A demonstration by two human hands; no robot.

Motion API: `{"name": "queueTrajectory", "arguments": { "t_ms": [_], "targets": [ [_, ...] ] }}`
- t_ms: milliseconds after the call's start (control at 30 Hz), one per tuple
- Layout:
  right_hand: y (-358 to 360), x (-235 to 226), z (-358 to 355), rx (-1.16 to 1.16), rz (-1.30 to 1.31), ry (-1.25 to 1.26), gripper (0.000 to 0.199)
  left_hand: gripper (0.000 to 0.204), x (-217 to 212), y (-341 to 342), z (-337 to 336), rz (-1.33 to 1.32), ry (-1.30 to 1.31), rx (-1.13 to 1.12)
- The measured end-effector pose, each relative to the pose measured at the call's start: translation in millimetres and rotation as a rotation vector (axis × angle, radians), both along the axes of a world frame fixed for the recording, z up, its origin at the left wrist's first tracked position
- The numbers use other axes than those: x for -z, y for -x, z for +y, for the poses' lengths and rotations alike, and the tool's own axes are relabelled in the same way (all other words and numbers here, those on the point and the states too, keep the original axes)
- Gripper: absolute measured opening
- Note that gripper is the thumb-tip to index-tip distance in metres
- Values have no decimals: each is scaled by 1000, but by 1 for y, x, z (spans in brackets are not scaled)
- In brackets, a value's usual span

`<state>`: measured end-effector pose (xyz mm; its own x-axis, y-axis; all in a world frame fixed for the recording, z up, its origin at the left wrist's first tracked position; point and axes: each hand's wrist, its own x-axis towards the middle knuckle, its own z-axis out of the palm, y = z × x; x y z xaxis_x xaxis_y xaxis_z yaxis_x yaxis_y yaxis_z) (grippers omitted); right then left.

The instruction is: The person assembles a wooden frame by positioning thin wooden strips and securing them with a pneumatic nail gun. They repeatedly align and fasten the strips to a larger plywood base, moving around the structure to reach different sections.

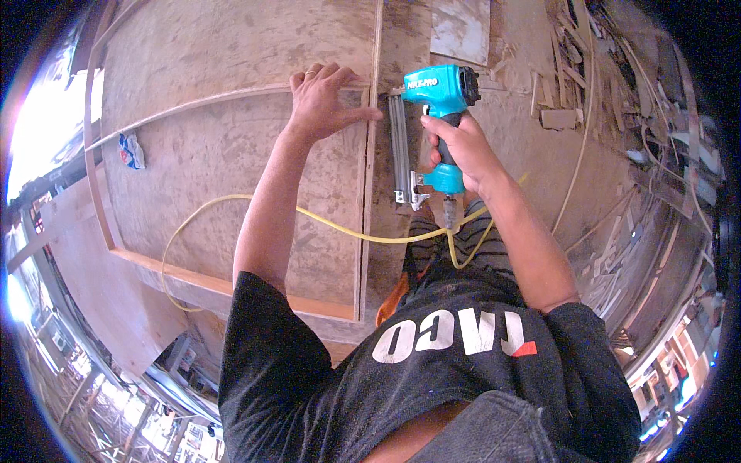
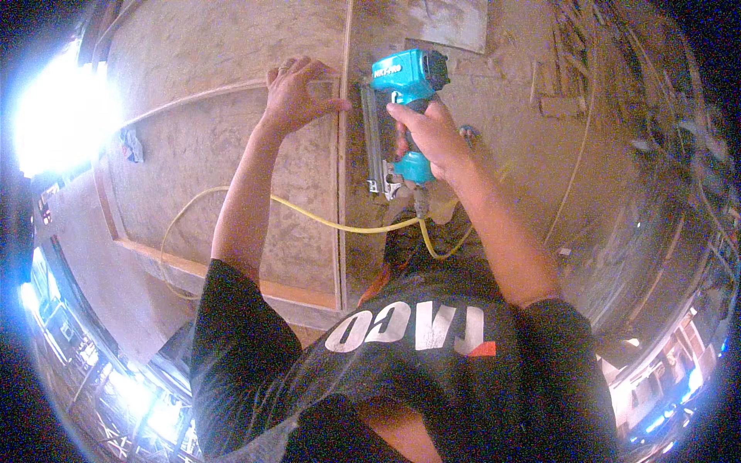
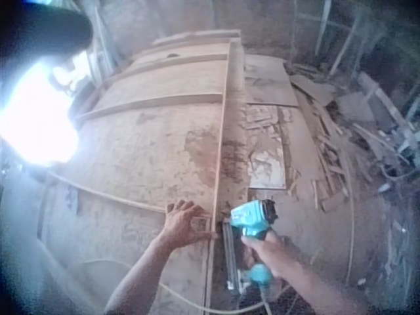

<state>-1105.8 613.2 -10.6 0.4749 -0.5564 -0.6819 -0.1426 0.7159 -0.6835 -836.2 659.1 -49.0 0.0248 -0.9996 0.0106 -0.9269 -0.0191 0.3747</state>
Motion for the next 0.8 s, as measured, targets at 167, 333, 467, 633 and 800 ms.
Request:
{"name": "queueTrajectory", "arguments": {
  "t_ms": [167, 333, 467, 633, 800],
  "targets": [
    [-3, -6, 1, 37, 4, -11, 23, 67, 1, -1, -1, 19, -45, -44],
    [-1, 5, 2, 10, 18, 17, 23, 66, 0, 4, -3, -28, -43, -60],
    [-2, 2, 3, 13, 20, -15, 24, 65, -2, 4, -2, -16, -48, -56],
    [-1, 1, 3, 19, -11, 13, 24, 68, -1, 0, -4, 28, -74, -48],
    [-1, 3, 5, 72, -18, 36, 19, 68, 2, -2, -5, 21, -96, -50]
  ]
}}
